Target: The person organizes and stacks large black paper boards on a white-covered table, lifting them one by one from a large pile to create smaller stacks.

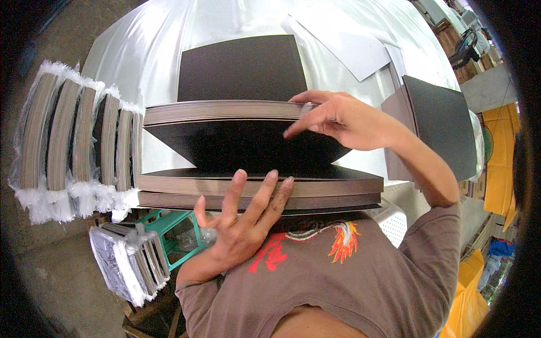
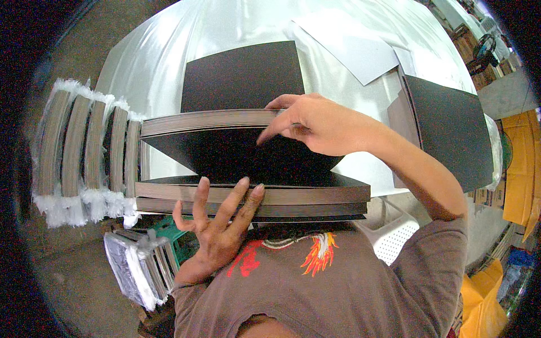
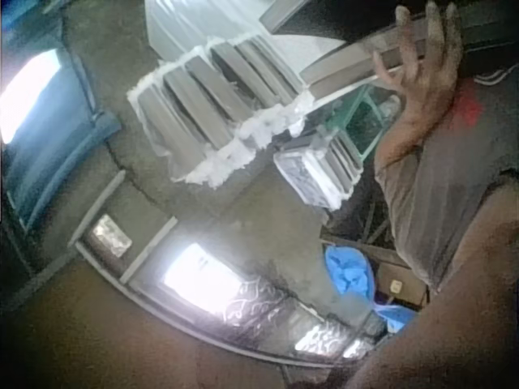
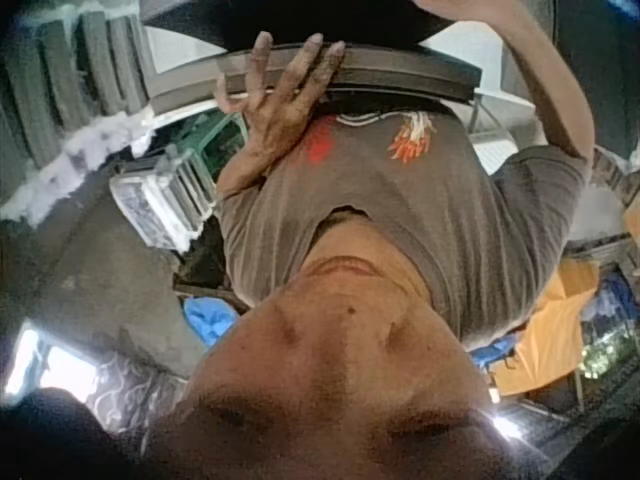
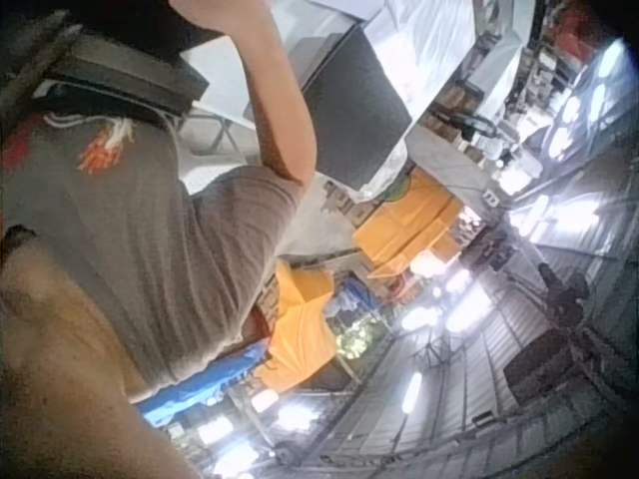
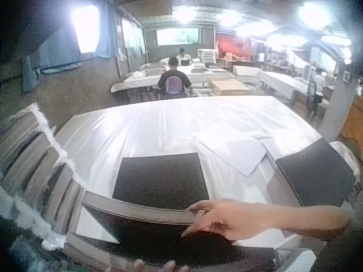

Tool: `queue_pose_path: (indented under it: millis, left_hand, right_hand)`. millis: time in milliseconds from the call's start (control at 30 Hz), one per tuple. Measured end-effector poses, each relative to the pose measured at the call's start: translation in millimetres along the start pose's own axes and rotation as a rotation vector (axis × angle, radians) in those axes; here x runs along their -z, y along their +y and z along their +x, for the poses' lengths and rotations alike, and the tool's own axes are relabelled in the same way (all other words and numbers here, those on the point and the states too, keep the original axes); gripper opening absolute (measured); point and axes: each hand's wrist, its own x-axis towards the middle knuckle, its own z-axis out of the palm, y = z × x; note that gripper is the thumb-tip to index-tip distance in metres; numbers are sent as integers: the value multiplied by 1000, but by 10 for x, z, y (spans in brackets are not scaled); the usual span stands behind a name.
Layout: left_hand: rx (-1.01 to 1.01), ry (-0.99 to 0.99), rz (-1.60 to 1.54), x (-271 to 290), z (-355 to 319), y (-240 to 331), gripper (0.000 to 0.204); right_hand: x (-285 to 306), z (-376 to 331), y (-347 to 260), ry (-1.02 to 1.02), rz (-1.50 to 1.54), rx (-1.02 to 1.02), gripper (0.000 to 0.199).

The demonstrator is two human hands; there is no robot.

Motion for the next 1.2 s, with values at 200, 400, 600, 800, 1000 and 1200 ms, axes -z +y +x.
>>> queue_pose_path:
  millis: [200, 400, 600, 800, 1000, 1200]
  left_hand:
    - [71, -51, -68, 31, 40, 55, 37]
    - [134, -52, -161, 4, 44, 71, 37]
    - [-7, -40, -54, 16, 26, 13, 36]
    - [44, -43, -90, 28, 65, 35, 35]
    - [91, -41, -168, 19, 97, 27, 35]
    - [-36, 24, -44, 2, 46, -3, 37]
  right_hand:
    - [-74, -49, -65, 93, -175, 33, 60]
    - [-22, -3, 13, 78, -75, 120, 53]
    - [-63, -10, 28, 67, -112, 73, 39]
    - [-108, -58, -33, 130, -225, 88, 55]
    - [-82, -39, -22, 126, -164, 119, 52]
    - [-61, -7, 30, 53, -61, 73, 36]
